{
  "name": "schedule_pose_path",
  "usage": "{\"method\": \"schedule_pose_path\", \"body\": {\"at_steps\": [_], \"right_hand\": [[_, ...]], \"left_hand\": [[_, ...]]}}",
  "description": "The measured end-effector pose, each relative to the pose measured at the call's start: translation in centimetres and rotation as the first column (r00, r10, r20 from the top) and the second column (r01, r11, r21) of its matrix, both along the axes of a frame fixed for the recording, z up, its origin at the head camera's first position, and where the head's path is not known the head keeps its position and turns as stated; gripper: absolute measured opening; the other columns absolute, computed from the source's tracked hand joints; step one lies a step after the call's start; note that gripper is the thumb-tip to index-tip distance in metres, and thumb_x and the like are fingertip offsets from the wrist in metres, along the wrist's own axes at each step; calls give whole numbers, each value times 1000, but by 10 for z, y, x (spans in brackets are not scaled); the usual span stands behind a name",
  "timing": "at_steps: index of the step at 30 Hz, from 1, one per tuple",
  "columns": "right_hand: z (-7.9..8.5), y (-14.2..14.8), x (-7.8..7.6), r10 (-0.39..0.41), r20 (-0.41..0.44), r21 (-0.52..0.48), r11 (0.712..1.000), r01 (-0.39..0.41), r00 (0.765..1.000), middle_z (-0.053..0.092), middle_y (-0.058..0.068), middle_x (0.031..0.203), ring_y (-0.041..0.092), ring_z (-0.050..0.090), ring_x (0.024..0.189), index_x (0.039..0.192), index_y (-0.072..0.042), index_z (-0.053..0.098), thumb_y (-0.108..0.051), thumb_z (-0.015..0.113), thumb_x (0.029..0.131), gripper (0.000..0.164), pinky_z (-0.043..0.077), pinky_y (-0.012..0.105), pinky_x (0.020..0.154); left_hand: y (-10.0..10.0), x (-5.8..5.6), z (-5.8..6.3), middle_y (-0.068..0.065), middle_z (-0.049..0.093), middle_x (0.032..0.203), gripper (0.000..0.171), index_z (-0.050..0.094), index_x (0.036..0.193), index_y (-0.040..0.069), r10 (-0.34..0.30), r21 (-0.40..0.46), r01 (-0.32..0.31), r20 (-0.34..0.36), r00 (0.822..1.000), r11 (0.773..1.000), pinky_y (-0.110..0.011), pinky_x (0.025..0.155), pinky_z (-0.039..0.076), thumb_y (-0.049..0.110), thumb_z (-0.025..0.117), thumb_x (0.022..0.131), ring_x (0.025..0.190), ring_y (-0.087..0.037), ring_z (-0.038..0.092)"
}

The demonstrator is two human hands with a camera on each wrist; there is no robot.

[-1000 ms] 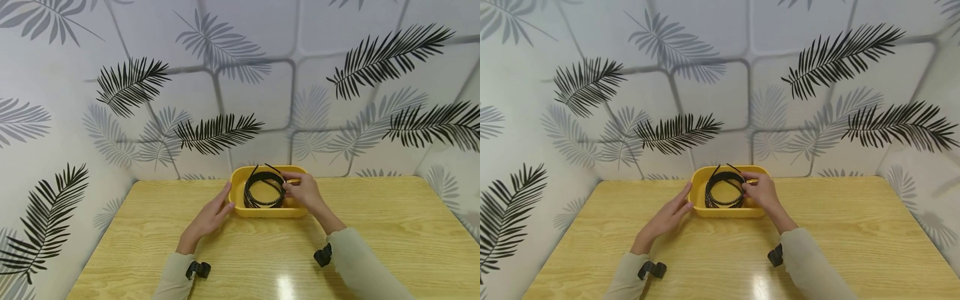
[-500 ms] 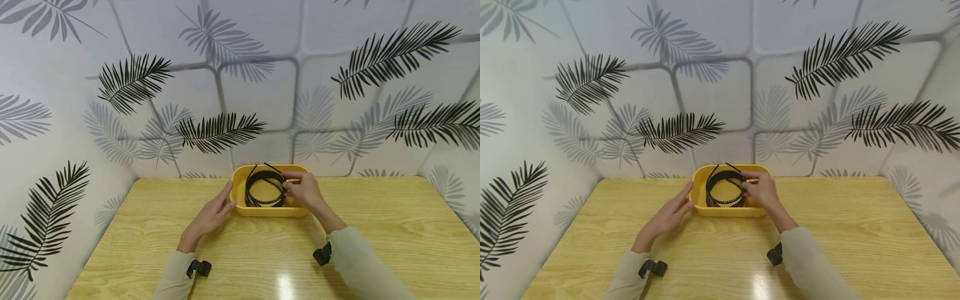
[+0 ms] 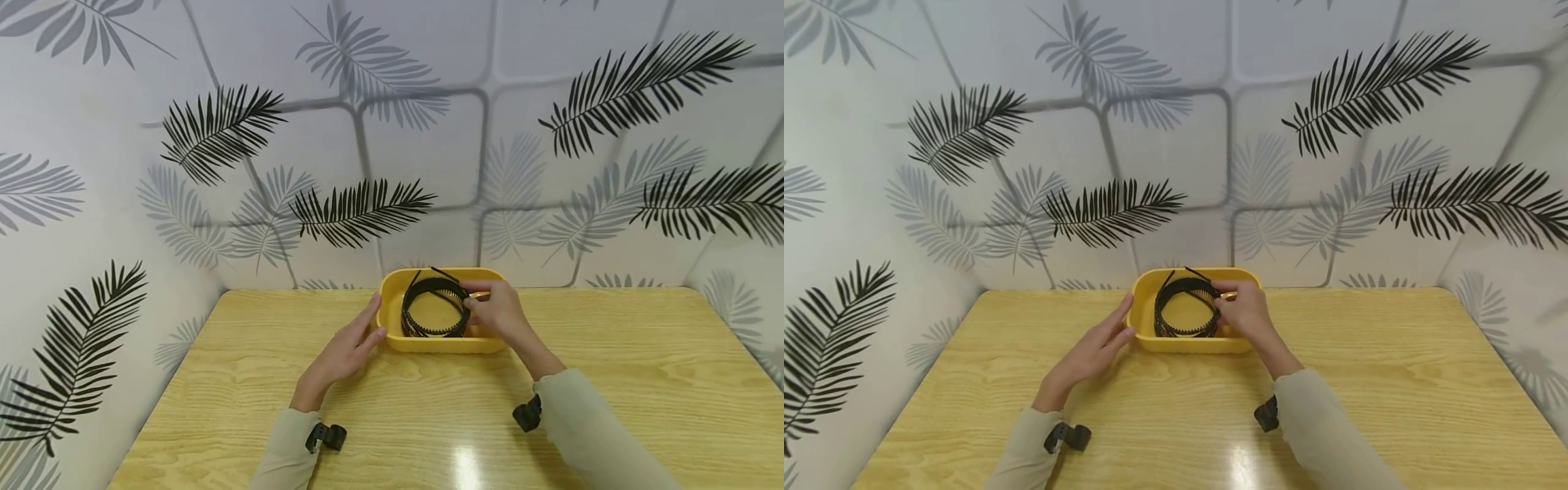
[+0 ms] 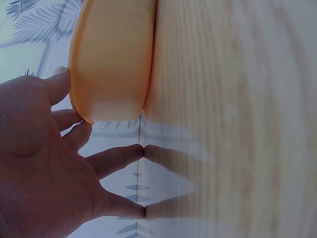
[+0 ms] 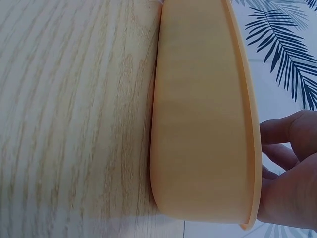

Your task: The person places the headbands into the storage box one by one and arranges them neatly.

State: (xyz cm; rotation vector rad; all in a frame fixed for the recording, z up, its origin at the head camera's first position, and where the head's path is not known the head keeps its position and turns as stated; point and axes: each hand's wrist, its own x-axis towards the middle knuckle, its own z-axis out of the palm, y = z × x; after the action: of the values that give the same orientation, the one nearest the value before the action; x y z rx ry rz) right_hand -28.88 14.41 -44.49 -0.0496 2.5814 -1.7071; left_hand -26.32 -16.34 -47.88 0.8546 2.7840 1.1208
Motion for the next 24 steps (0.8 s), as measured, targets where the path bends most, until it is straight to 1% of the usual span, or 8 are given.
{"method": "schedule_pose_path", "body": {"at_steps": [7, 12, 16, 19, 24], "right_hand": [[-2, -3, 3, 7, 2, 9, 1000, -7, 1000, 65, 32, 123, 38, 74, 77, 140, 1, 62, 3, 63, 99, 41, 63, 43, 72], [-3, -2, 6, 13, -42, 71, 997, -10, 999, 69, 31, 116, 37, 74, 76, 139, 3, 62, 4, 63, 99, 40, 63, 41, 69], [-2, -2, 7, 36, -82, 128, 991, -25, 996, 70, 31, 110, 36, 74, 74, 138, 5, 62, 3, 64, 98, 40, 63, 41, 66], [-2, -3, 7, 51, -93, 154, 987, -36, 994, 68, 31, 113, 36, 74, 75, 138, 6, 61, 3, 65, 97, 41, 63, 41, 64], [0, -3, 9, 60, -74, 173, 984, -47, 995, 66, 31, 116, 35, 74, 76, 139, 6, 60, 1, 66, 98, 42, 62, 40, 63]], "left_hand": [[-2, 1, 0, -15, 14, 170, 64, 14, 164, 2, -5, 7, 5, 1, 1000, 1000, -46, 124, 20, 26, 45, 112, 154, -32, 20], [-1, 1, 1, -15, 13, 170, 65, 14, 164, 1, -10, 13, 10, 3, 1000, 1000, -47, 124, 20, 26, 45, 112, 154, -32, 20], [-1, 0, 2, -16, 14, 169, 65, 14, 164, 1, -5, 11, 5, -3, 1000, 1000, -46, 125, 19, 26, 45, 112, 154, -33, 20], [-1, 0, 2, -18, 15, 169, 65, 14, 164, 1, -7, 12, 7, -4, 1000, 1000, -47, 125, 19, 26, 45, 112, 154, -33, 20], [-3, 0, 2, -18, 15, 169, 64, 14, 164, 2, -12, 16, 12, 5, 1000, 1000, -46, 125, 18, 27, 44, 112, 154, -32, 20]]}}
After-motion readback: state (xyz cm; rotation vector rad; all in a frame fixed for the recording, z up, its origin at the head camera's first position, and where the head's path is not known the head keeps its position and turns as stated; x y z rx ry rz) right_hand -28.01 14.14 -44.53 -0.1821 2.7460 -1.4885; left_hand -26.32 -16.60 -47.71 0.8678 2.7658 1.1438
